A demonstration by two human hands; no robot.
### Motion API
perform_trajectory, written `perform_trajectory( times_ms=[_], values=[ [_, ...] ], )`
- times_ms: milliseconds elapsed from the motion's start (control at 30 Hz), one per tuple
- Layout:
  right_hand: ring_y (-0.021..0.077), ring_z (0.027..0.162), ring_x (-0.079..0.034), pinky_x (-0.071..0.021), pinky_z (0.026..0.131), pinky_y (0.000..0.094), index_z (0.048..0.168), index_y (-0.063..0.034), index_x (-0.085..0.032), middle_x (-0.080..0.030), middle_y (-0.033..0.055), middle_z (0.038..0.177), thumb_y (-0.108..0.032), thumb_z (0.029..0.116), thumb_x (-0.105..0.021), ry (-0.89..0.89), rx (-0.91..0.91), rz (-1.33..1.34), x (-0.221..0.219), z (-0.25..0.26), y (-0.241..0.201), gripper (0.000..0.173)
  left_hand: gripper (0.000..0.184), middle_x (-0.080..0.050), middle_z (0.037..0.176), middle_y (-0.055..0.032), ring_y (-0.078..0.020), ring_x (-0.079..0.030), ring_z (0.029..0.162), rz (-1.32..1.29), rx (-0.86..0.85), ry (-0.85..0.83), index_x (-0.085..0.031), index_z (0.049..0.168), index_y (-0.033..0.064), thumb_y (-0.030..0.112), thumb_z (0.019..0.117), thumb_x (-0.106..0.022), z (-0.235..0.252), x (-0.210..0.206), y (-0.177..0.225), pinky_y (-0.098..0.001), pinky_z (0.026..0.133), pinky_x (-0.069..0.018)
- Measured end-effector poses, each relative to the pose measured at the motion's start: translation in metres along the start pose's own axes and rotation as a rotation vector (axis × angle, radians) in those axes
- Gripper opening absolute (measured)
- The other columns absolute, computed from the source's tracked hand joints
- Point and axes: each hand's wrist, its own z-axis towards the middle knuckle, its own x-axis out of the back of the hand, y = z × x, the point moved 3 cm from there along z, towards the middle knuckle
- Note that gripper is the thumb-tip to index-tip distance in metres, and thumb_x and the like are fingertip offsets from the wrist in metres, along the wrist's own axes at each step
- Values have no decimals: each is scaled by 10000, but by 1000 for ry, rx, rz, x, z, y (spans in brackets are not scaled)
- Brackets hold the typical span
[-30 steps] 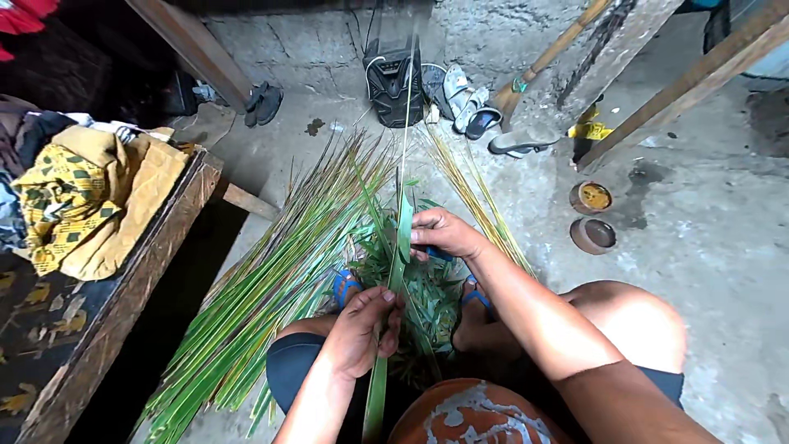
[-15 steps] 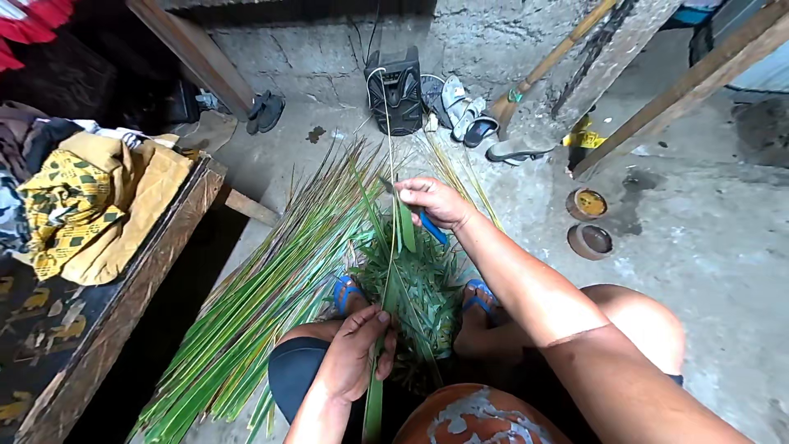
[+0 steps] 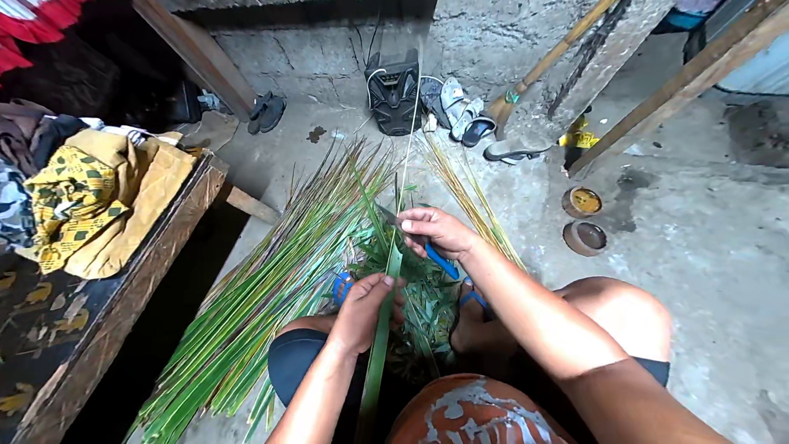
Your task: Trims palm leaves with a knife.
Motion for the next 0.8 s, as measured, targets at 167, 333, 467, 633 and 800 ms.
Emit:
perform_trajectory(
  times_ms=[167, 333, 467, 633, 800],
  values=[
    [87, 536, -571, -507, 487, 224, 1258, -59, -620, -646, 53, 757, -170, 1058, -518, 177, 75, 10, 21, 0, -30, 250, 256, -713, 867, -135, -202, -707, 676, 16, -33, 9, -624, 1114, -26, 165, 1086, -456, -5, -9, -7, -341, 589, -619],
    [95, 552, -601, -532, 510, 250, 1258, -44, -644, -674, 44, 766, -207, 992, -613, -55, -39, -162, 8, -32, -12, 314, 244, -701, 798, -109, -179, -676, 594, 91, -86, 95, -636, 1064, -33, 146, 1084, -471, 7, -15, 11, -313, 534, -599],
    [54, 568, -603, -521, 518, 218, 1144, -48, -703, -689, -7, 765, -210, 1012, -619, -242, 43, -157, 2, -56, 12, 226, 247, -652, 771, -50, -104, -600, 555, 53, -15, -13, -647, 1027, 11, 158, 1083, -457, 5, -24, 15, -250, 489, -534],
    [52, 586, -626, -544, 553, 224, 1022, -77, -732, -698, -21, 750, -198, 1011, -620, -224, 179, -136, 19, -54, 12, 166, 242, -595, 717, 11, -47, -532, 500, -148, 93, -196, -664, 975, 77, 193, 1069, -474, -1, -29, 14, -193, 437, -469],
    [67, 631, -662, -581, 602, 242, 1050, -43, -733, -727, -4, 803, -161, 1026, -602, -221, 246, -187, 23, -39, 7, 178, 239, -609, 734, -2, -49, -541, 501, -162, 75, -151, -674, 994, 66, 190, 1065, -482, -5, -27, 16, -192, 434, -473]
  ],
)
